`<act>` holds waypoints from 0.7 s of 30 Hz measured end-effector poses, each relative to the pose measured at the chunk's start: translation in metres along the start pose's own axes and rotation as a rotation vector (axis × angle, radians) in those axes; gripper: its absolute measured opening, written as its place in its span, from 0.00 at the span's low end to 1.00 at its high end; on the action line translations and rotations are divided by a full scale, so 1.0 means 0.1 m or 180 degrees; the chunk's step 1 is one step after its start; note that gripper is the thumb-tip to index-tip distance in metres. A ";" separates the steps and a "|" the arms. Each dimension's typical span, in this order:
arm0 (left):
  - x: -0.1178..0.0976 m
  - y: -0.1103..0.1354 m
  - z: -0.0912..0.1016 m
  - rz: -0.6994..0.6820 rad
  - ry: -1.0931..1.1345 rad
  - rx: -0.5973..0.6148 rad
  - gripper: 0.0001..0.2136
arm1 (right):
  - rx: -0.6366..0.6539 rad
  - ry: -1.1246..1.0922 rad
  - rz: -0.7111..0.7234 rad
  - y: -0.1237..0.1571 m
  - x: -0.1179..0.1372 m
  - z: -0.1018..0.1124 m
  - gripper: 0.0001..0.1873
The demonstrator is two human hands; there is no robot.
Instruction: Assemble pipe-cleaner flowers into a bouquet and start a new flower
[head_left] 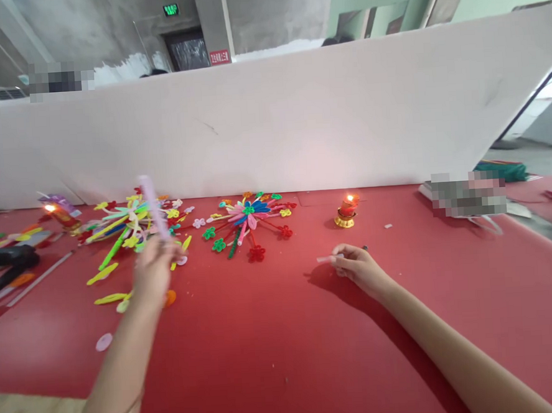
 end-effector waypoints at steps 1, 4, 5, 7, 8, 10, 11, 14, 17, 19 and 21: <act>0.15 0.01 -0.37 0.0131 0.0155 0.0242 0.03 | -0.0035 -0.0089 -0.0011 0.00 0.01 0.02 0.14; 0.74 0.19 -1.36 0.1455 0.1024 0.1295 0.04 | -0.0210 -0.0392 -0.0139 0.00 0.05 0.09 0.13; 0.90 0.26 -1.56 0.1834 0.1282 0.1441 0.06 | -0.0287 -0.0517 -0.0191 0.00 0.05 0.11 0.13; 1.08 0.30 -1.69 0.1956 0.1399 0.1417 0.08 | -0.0428 -0.0757 -0.0303 0.00 0.04 0.15 0.13; 1.14 0.32 -1.69 0.2075 0.1492 0.1401 0.08 | -0.0472 -0.0839 -0.0338 0.00 0.03 0.16 0.13; 1.17 0.31 -1.61 0.2077 0.1663 0.1377 0.08 | -0.0501 -0.0875 -0.0344 -0.01 0.02 0.17 0.13; 1.16 0.30 -1.56 0.2081 0.1710 0.1408 0.08 | -0.0484 -0.0838 -0.0304 -0.02 0.02 0.18 0.13; 1.14 0.29 -1.50 0.2064 0.1618 0.1618 0.06 | -0.0414 -0.0581 -0.0090 -0.04 0.08 0.21 0.15; 1.16 0.29 -1.53 0.2041 0.1450 0.1860 0.05 | -0.0577 -0.0352 0.0269 -0.06 0.23 0.40 0.17; 1.18 0.28 -1.55 0.2030 0.1428 0.1969 0.04 | -0.0756 -0.0410 0.0547 -0.07 0.37 0.62 0.15; 1.19 0.28 -1.56 0.2023 0.1430 0.1995 0.03 | -0.0895 -0.0668 0.0649 -0.09 0.46 0.88 0.14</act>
Point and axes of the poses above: each hand's wrist, its own y-axis away from the middle knuckle, its own z-axis out of the back of the hand, x = y × z, the point moved 5 cm from there along -y, towards the middle knuckle, and after that the axes turned 8 degrees about x, right-handed, at the moved point
